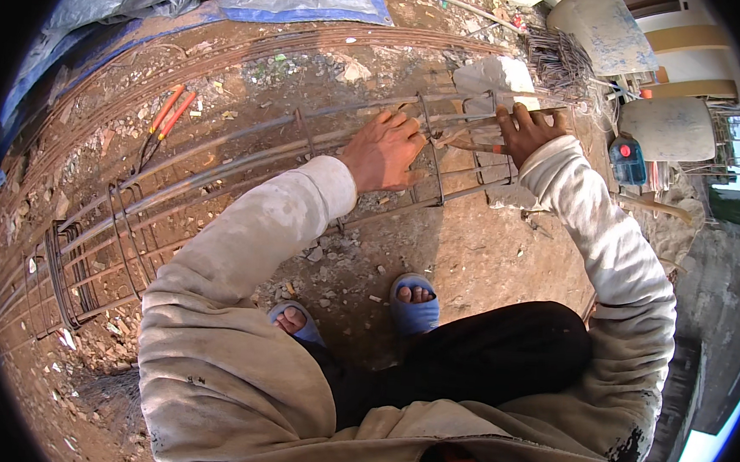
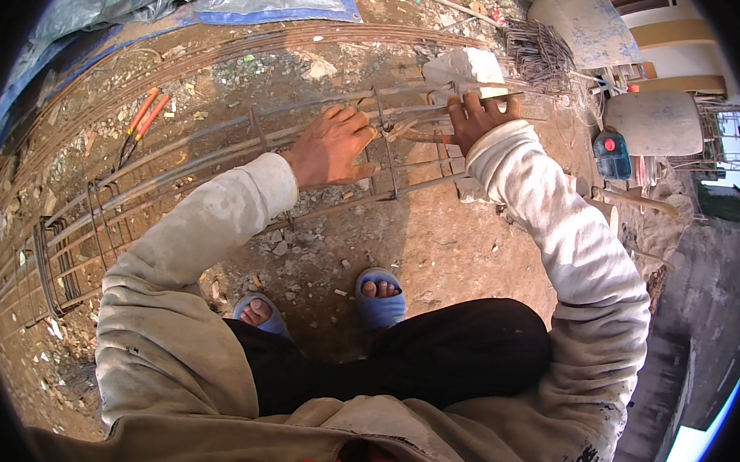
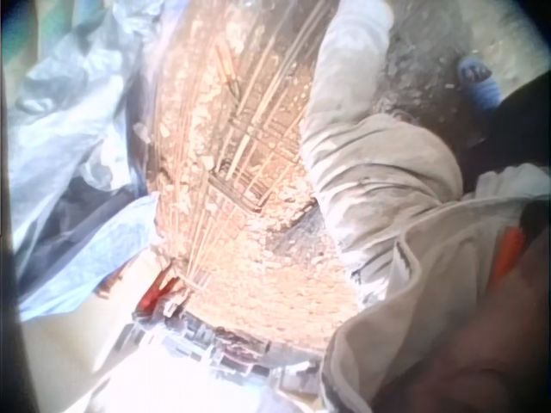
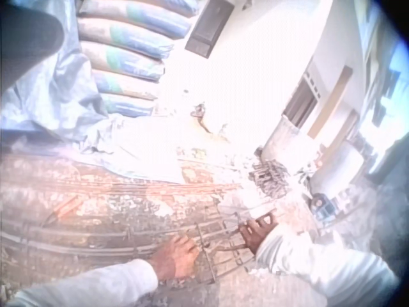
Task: The person sits on the ground and uses pliers to twist wire ties around the intersections of a rebar cage. A second person assists by holding the cage and using pliers as well. The camera wearer repeatedly picks up wire ties, wraps them around the bars, and twists them to secure the structure.
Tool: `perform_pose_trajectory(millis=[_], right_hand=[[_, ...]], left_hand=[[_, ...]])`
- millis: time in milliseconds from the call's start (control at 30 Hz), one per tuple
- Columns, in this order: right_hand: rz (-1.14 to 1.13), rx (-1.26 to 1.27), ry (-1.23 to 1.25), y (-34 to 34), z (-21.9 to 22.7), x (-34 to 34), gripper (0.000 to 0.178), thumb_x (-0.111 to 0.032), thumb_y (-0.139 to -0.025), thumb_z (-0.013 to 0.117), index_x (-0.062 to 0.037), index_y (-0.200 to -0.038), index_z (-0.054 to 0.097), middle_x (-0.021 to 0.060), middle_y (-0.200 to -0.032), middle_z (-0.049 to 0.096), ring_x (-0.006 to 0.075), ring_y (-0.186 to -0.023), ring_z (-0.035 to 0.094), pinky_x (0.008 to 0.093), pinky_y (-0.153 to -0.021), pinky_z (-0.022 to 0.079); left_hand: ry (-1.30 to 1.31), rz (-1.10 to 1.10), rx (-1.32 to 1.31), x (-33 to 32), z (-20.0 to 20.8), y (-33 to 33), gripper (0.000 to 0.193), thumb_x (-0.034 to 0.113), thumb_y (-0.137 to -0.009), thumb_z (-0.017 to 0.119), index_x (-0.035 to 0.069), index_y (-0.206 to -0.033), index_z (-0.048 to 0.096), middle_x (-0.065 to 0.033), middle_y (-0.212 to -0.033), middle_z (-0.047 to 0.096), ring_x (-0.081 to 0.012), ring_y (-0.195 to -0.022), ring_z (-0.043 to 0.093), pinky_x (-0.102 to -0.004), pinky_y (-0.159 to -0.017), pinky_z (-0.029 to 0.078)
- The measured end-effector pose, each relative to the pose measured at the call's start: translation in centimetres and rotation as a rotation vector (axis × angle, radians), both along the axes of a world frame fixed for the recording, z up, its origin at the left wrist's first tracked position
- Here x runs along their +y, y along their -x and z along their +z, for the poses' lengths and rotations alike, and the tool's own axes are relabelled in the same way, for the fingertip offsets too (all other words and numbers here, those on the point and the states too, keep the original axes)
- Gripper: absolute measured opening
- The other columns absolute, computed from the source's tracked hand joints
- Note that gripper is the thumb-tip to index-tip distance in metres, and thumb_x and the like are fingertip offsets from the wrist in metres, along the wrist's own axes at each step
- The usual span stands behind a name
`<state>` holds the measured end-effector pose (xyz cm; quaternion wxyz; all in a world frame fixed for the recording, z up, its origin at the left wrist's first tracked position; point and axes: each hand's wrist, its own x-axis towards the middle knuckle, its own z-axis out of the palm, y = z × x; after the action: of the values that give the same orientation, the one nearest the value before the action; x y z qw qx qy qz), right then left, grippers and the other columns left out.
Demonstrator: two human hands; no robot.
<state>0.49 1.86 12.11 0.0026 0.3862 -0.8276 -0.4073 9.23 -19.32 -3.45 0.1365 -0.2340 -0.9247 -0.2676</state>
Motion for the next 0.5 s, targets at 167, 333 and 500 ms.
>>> perform_pose_trajectory(millis=[167,333,500], right_hand=[[0.376,-0.044,-0.003,4.8,1.4,-0.2,0.04,-0.039,-0.083,0.065,-0.0113,-0.111,0.058,0.0115,-0.1,0.059,0.0276,-0.093,0.064,0.0412,-0.084,0.046],[0.361,-0.119,-0.093,8.4,0.3,-1.8,0.065,-0.047,-0.079,0.065,-0.0096,-0.131,0.05,0.0159,-0.125,0.052,0.0331,-0.107,0.06,0.0429,-0.096,0.044],[0.369,-0.032,0.087,5.4,-0.7,0.6,0.069,-0.042,-0.073,0.071,-0.008,-0.129,0.051,0.0148,-0.12,0.056,0.0321,-0.11,0.059,0.0439,-0.094,0.046]], left_hand=[[0.035,0.048,-0.102,2.2,0.2,-3.2,0.113,0.055,-0.06,0.081,-0.011,-0.139,0.035,-0.0236,-0.121,0.048,-0.0357,-0.115,0.047,-0.0449,-0.1,0.037],[0.107,0.06,-0.311,2.9,1.9,-2.9,0.115,0.045,-0.057,0.084,-0.012,-0.14,0.03,-0.022,-0.125,0.044,-0.0356,-0.118,0.044,-0.045,-0.102,0.037],[0.041,0.068,-0.274,2.7,0.4,-3.2,0.11,0.037,-0.057,0.084,-0.01,-0.141,0.031,-0.0209,-0.125,0.043,-0.0352,-0.119,0.043,-0.0438,-0.104,0.035]])
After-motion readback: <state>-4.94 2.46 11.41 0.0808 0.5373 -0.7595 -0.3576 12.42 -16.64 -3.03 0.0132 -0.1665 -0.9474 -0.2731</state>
